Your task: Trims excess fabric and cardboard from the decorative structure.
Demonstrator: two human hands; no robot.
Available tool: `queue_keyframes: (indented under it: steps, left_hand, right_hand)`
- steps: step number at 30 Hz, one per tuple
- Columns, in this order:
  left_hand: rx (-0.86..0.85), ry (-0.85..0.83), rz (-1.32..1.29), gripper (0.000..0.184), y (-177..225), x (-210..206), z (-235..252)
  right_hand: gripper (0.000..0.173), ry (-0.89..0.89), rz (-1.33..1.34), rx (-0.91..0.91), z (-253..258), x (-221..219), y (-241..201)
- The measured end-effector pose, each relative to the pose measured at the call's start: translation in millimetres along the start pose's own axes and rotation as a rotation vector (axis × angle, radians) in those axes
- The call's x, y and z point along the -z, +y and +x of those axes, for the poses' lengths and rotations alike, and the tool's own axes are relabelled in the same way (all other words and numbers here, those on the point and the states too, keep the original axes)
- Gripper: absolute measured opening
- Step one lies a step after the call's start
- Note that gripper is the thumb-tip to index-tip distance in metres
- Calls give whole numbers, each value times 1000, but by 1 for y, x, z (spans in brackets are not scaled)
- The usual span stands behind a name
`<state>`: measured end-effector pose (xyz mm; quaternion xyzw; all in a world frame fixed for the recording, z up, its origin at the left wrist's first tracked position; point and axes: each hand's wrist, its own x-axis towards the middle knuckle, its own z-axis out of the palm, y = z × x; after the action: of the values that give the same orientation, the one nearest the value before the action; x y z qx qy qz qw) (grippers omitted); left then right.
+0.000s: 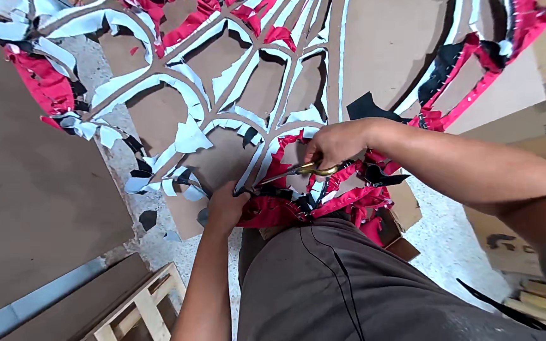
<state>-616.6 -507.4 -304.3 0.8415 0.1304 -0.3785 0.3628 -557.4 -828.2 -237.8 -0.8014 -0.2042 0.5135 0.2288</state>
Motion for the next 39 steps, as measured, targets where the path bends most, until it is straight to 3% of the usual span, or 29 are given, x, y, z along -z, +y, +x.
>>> queue_keyframes:
  steps: [8,20,26,31,35,39]
  left_hand:
    - [41,-48,-93,33,1,3,0]
    - [48,-46,-105,28,1,6,2]
    - [54,-48,-143,25,-1,6,3]
    - [84,-91,-262,34,5,8,9]
    - [127,-105,-285,35,9,7,17]
    - [99,-160,-195,38,15,11,20]
  right_hand:
    - [26,-93,-146,84,37,20,-20]
    - [22,-106,-262,139,48,33,-29]
    - [15,4,-361,205,14,38,-29]
    - [12,217,-129,73,-61,23,17]
    - [19,323,242,-141,-101,-26,41]
    - [25,393,628,-210,-106,-84,45]
